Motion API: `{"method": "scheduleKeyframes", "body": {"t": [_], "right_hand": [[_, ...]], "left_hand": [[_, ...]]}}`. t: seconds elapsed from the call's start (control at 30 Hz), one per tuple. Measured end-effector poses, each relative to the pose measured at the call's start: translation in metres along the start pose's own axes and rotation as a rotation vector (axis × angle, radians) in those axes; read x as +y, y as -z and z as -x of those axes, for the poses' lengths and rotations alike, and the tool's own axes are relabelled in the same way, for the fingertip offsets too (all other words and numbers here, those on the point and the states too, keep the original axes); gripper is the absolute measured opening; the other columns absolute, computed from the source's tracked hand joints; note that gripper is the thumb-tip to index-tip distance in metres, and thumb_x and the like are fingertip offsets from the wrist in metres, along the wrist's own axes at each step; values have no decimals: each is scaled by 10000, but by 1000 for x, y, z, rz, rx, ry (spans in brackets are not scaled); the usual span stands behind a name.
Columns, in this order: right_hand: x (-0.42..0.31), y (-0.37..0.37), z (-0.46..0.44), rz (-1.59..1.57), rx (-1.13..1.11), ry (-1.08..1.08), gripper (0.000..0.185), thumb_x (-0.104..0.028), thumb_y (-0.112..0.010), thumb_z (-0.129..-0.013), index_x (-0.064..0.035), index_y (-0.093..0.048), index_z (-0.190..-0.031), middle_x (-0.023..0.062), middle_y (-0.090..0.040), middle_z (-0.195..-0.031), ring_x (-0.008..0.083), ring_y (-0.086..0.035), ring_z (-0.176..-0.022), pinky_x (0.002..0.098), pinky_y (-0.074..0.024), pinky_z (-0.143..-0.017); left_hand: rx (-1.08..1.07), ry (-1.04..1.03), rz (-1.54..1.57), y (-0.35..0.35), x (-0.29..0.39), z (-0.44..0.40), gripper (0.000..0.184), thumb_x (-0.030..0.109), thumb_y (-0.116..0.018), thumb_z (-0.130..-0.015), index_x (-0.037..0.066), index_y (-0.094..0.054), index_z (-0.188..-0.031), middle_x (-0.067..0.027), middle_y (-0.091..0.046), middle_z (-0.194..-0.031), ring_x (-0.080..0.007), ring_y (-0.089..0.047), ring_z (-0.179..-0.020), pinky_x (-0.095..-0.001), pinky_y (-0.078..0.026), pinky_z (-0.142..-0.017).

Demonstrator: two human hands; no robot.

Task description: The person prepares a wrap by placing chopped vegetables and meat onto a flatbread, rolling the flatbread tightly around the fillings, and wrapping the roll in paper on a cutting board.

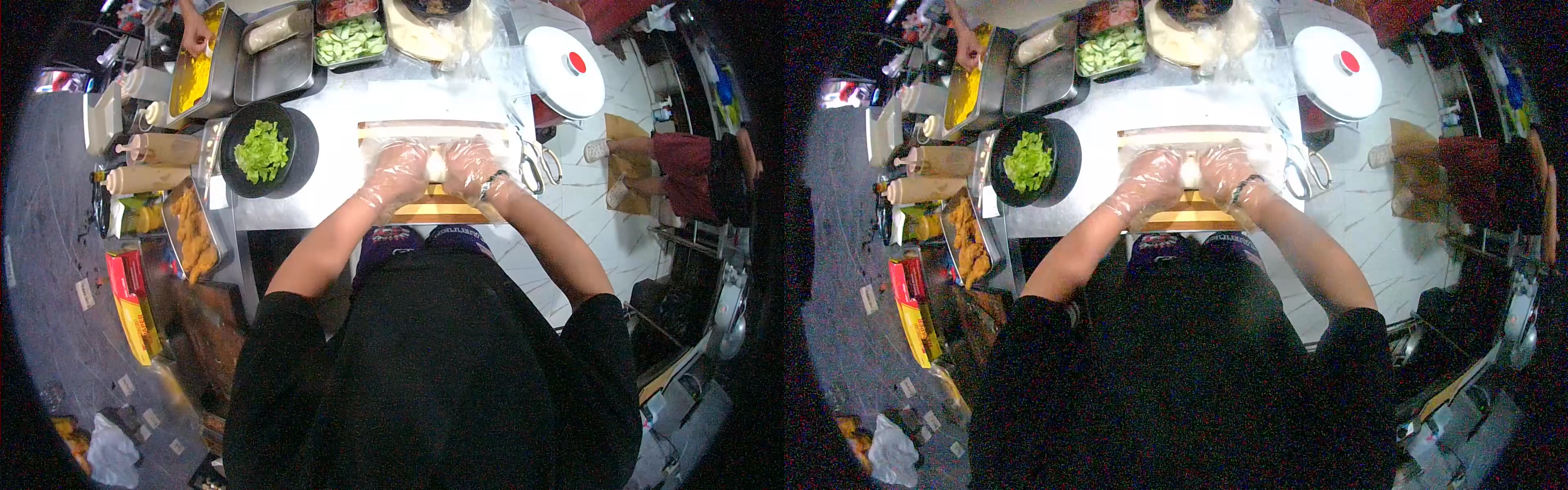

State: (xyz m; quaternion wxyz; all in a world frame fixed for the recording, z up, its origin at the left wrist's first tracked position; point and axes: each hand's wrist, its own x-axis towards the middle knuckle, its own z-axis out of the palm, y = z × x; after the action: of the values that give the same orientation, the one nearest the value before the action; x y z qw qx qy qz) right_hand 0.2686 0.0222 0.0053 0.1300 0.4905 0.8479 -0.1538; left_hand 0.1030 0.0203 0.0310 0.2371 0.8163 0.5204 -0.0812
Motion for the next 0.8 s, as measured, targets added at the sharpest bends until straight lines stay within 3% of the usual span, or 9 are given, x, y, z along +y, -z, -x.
{"method": "scheduleKeyframes", "body": {"t": [0.3,0.37,0.5,0.57,0.67,0.8], "right_hand": [[6,-4,5,21,28,-40,377,-227,-648,-658,-50,-639,-990,160,-687,-890,300,-661,-911,443,-462,-859],[10,-5,9,76,140,95,301,-238,-619,-716,-49,-641,-948,180,-688,-867,323,-686,-813,468,-513,-741],[12,-8,7,50,124,61,317,-250,-629,-712,-42,-646,-950,183,-689,-869,319,-687,-817,465,-515,-746],[11,-9,7,51,65,-15,392,-270,-686,-653,-35,-635,-963,156,-683,-875,297,-658,-889,422,-467,-846],[17,-8,11,61,163,95,353,-246,-660,-681,-34,-657,-963,189,-687,-861,313,-690,-809,462,-521,-758],[19,-10,12,47,136,68,328,-244,-657,-683,-34,-663,-935,194,-687,-862,314,-690,-809,457,-521,-761]], "left_hand": [[8,33,-11,0,-1,2,264,65,-599,-708,34,-697,-951,-209,-693,-979,-343,-672,-956,-432,-524,-875],[-31,23,-41,1,-1,2,270,59,-580,-722,40,-699,-964,-213,-693,-982,-344,-671,-960,-432,-522,-879],[5,55,-24,2,-1,5,281,72,-592,-711,50,-703,-969,-206,-695,-977,-336,-673,-960,-424,-524,-877],[-5,35,-68,1,-3,4,289,93,-607,-699,59,-703,-969,-198,-699,-969,-326,-676,-960,-418,-529,-869],[20,40,-69,-7,-8,0,302,111,-621,-685,59,-700,-972,-192,-700,-967,-319,-678,-959,-416,-532,-860],[7,33,-65,-5,-10,3,303,114,-613,-689,51,-696,-973,-196,-698,-975,-323,-677,-959,-421,-531,-862]]}}
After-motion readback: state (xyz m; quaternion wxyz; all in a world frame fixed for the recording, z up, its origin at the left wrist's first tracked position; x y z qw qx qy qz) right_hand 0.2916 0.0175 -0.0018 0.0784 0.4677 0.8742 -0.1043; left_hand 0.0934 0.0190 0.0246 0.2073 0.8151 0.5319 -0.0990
